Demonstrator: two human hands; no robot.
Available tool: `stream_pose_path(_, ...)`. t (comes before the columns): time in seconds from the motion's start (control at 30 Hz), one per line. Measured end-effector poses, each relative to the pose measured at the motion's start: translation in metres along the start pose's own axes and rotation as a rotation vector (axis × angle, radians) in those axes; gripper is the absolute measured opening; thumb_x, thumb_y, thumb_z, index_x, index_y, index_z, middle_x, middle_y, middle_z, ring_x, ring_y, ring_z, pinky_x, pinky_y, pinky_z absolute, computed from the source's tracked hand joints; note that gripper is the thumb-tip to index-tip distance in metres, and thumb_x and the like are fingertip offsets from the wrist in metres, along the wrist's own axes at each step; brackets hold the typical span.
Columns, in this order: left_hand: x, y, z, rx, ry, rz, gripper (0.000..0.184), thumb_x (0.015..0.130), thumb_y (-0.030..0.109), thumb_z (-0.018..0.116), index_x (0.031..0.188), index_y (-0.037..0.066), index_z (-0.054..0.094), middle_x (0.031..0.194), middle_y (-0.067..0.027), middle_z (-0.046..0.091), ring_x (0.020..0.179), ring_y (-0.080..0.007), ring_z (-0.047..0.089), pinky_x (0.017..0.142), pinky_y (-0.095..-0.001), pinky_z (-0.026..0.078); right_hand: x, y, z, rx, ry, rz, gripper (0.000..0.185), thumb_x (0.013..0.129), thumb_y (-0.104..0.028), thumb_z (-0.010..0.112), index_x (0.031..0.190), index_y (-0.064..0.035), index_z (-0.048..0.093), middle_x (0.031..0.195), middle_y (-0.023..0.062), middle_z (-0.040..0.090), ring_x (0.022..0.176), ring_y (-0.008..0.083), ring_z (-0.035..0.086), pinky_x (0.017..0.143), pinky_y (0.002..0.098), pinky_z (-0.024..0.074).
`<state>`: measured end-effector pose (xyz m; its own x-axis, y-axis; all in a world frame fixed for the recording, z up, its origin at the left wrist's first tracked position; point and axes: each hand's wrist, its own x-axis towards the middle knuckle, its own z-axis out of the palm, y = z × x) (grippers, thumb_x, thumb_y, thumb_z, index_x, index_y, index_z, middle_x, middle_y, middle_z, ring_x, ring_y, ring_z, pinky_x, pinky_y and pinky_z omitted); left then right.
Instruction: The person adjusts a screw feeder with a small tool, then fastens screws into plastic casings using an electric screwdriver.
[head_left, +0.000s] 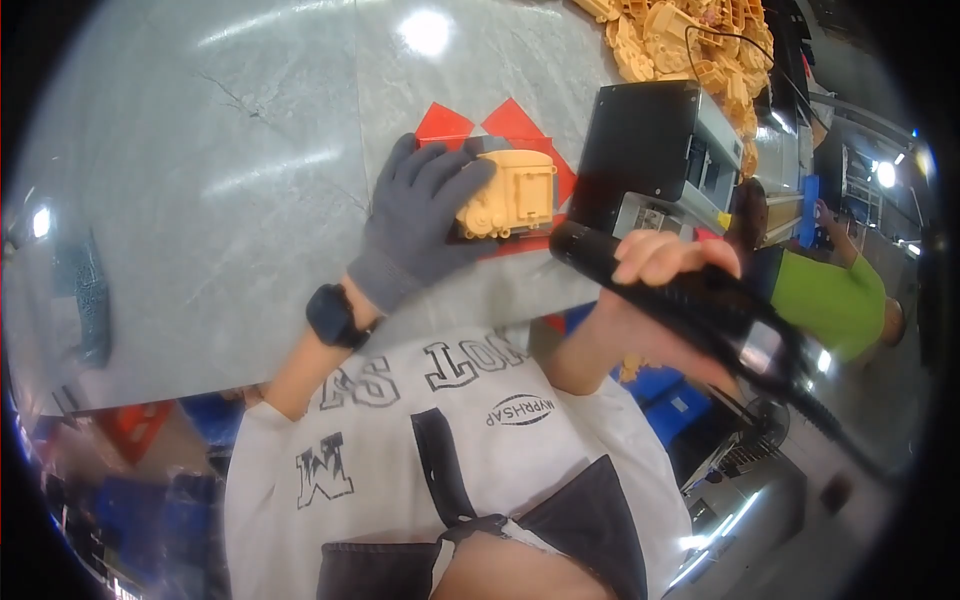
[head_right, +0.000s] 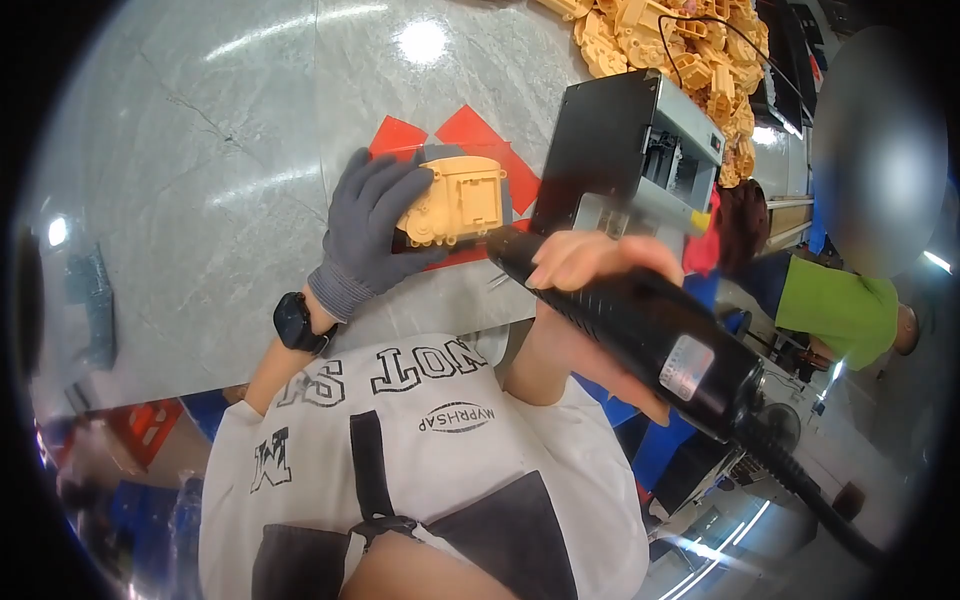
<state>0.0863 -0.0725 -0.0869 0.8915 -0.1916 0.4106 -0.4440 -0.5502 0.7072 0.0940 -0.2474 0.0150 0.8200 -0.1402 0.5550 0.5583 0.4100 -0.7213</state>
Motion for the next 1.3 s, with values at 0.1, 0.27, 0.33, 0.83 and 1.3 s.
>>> stream_pose_path(0.1, 0.001, 0.000, 0.000, -0.020, 0.006, 0.000, 0.076, 0.050, 0.029, 0.079, 0.118, 0.012, 0.050, 0.112, -0.0105, 0.051, 0.105, -0.0324, 0.047, 0.099, -0.0510, 0.031, 0.001, -0.002, 0.001, -0.033, -0.016, 0.023, 0.114, 0.048, -0.093, 0.038, 0.112, 0.0019, 0.041, 0.067, 0.0122, 0.054, 0.048, 0.0225, 0.051, 0.047, 0.0323, 0.0419)
stream_pose_path(0.27, 0.000, 0.000, 0.000, -0.017, 0.011, 0.004, 0.076, 0.049, 0.028, 0.080, 0.118, 0.012, 0.051, 0.112, -0.0104, 0.052, 0.104, -0.0324, 0.047, 0.099, -0.0509, 0.031, 0.003, 0.003, 0.004, -0.019, -0.006, 0.005, 0.111, 0.047, -0.092, 0.039, 0.104, 0.0030, 0.042, 0.067, 0.0126, 0.054, 0.048, 0.0222, 0.051, 0.046, 0.0311, 0.0426)
stream_pose_path(0.33, 0.000, 0.000, 0.000, -0.021, 0.009, -0.003, 0.076, 0.049, 0.028, 0.080, 0.117, 0.012, 0.051, 0.112, -0.0103, 0.052, 0.104, -0.0324, 0.047, 0.099, -0.0508, 0.031, 0.004, 0.005, 0.003, -0.008, -0.007, 0.020, 0.109, 0.046, -0.091, 0.040, 0.101, 0.0032, 0.043, 0.067, 0.0126, 0.054, 0.048, 0.0219, 0.050, 0.045, 0.0306, 0.0430)
stream_pose_path(0.83, 0.006, 0.007, 0.000, -0.012, 0.006, 0.059, 0.074, 0.054, 0.027, 0.080, 0.117, 0.006, 0.049, 0.111, -0.0123, 0.054, 0.105, -0.0337, 0.049, 0.099, -0.0505, 0.032, 0.001, 0.008, -0.007, 0.069, -0.082, 0.093, 0.090, 0.053, -0.062, 0.075, 0.106, 0.0021, 0.041, 0.073, 0.0124, 0.055, 0.057, 0.0228, 0.056, 0.057, 0.0346, 0.0482)
stream_pose_path(1.3, 0.000, 0.001, 0.001, 0.017, 0.033, 0.068, 0.073, 0.054, 0.026, 0.080, 0.117, 0.006, 0.049, 0.107, -0.0123, 0.055, 0.101, -0.0330, 0.050, 0.095, -0.0475, 0.035, 0.007, 0.001, -0.003, -0.135, -0.126, 0.153, 0.033, 0.076, -0.005, 0.059, 0.101, -0.0039, 0.037, 0.064, 0.0079, 0.049, 0.048, 0.0170, 0.046, 0.048, 0.0323, 0.0415)
